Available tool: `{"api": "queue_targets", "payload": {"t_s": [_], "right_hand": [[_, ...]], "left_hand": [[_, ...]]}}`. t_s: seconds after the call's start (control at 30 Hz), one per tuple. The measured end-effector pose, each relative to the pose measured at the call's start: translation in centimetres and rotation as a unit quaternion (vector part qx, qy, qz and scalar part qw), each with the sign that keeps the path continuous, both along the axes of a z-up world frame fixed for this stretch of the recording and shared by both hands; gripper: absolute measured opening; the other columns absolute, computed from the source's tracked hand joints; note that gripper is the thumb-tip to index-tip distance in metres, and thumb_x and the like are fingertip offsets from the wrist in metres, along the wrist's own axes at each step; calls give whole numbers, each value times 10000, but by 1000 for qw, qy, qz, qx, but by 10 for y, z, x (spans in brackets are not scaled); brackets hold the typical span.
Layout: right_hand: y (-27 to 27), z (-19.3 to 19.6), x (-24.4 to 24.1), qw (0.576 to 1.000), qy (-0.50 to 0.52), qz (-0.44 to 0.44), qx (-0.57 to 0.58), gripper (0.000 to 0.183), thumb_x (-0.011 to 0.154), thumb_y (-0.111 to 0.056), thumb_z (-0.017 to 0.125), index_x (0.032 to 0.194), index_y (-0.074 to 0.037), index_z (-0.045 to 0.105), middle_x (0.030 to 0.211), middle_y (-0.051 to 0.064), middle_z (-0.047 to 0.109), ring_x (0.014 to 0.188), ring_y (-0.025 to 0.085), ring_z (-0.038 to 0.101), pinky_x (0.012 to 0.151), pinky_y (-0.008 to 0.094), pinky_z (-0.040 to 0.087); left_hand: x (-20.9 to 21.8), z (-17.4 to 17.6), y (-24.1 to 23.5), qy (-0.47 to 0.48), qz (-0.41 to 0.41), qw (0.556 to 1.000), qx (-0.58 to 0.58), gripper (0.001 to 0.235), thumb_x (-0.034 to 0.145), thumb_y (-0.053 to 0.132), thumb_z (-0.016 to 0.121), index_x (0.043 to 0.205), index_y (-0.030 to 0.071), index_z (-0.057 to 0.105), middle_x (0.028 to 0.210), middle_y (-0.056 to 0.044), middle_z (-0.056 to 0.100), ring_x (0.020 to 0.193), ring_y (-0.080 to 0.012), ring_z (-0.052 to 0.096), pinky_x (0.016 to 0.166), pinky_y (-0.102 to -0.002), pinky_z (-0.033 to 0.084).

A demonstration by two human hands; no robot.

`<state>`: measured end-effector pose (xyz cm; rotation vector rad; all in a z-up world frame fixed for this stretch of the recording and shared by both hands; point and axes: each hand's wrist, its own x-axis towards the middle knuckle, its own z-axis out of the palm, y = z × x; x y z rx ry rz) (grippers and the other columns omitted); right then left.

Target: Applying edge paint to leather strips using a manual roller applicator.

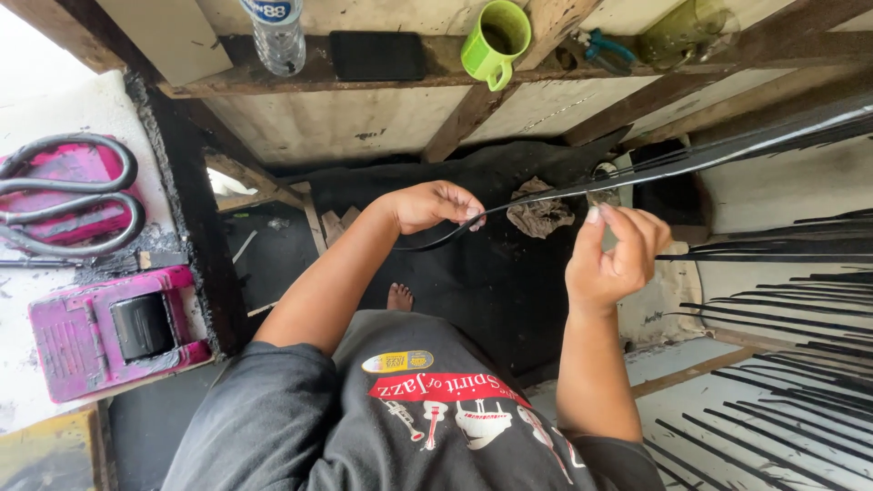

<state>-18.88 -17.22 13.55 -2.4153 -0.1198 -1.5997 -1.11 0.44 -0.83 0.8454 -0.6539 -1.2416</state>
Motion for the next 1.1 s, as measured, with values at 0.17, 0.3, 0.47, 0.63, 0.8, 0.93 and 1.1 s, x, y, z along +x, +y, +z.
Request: {"api": "queue_targets", "payload": {"t_s": [0.17, 0.3, 0.47, 0.63, 0.8, 0.93, 1.1], "right_hand": [[12, -1, -13, 999, -7, 26, 28, 54, 941, 114, 722, 986, 101, 694, 916, 215, 667, 836, 337, 601, 825, 471, 480], [19, -29, -21, 994, 15, 52, 90, 62, 935, 125, 710, 964, 131, 655, 920, 246, 648, 834, 377, 640, 802, 478, 508], [46, -53, -26, 984, 78, 77, 137, 55, 907, 125, 718, 929, 94, 679, 891, 192, 671, 827, 340, 645, 798, 436, 525], [59, -66, -28, 972, 136, 92, 165, 62, 909, 85, 725, 955, 46, 712, 886, 123, 686, 835, 302, 648, 797, 399, 513], [64, -76, -22, 977, 177, 64, 98, 120, 907, 61, 710, 995, -16, 737, 888, 44, 687, 855, 246, 643, 828, 380, 461], [61, -80, -17, 980, 183, 47, 60, 119, 915, 37, 713, 1009, -31, 739, 888, 31, 675, 859, 235, 642, 839, 381, 447], [57, -85, -16, 982, 183, 42, 30, 129, 896, 6, 734, 1006, -60, 750, 864, 12, 656, 832, 218, 633, 852, 374, 433]], "left_hand": [[1, -1, -2, -9, 1, 1000, -4, 237, 913, 227, 785, 1065, 46, 783, 882, -52, 769, 798, -72, 628, 755, -192, 456], [0, 1, -3, -19, 0, 1000, -4, 218, 917, 212, 779, 1056, 43, 784, 876, -48, 765, 800, -78, 620, 758, -195, 452], [1, -4, -8, -18, 1, 1000, -2, 215, 912, 205, 789, 1049, 40, 785, 865, -49, 759, 795, -81, 617, 752, -200, 451], [0, 8, -6, -22, -1, 1000, -2, 209, 918, 201, 788, 1047, 36, 786, 851, -38, 743, 802, -90, 603, 776, -218, 451], [-2, 8, -8, -18, -1, 1000, -6, 208, 919, 193, 790, 1054, 35, 787, 858, -47, 755, 800, -91, 608, 791, -225, 466], [-4, 9, -8, -8, 6, 1000, -16, 210, 911, 190, 796, 1045, 28, 788, 855, -63, 758, 799, -93, 615, 790, -228, 471], [-2, 2, -11, -18, 6, 1000, -18, 208, 917, 180, 791, 1052, 22, 785, 856, -56, 758, 797, -91, 621, 804, -227, 480]]}}
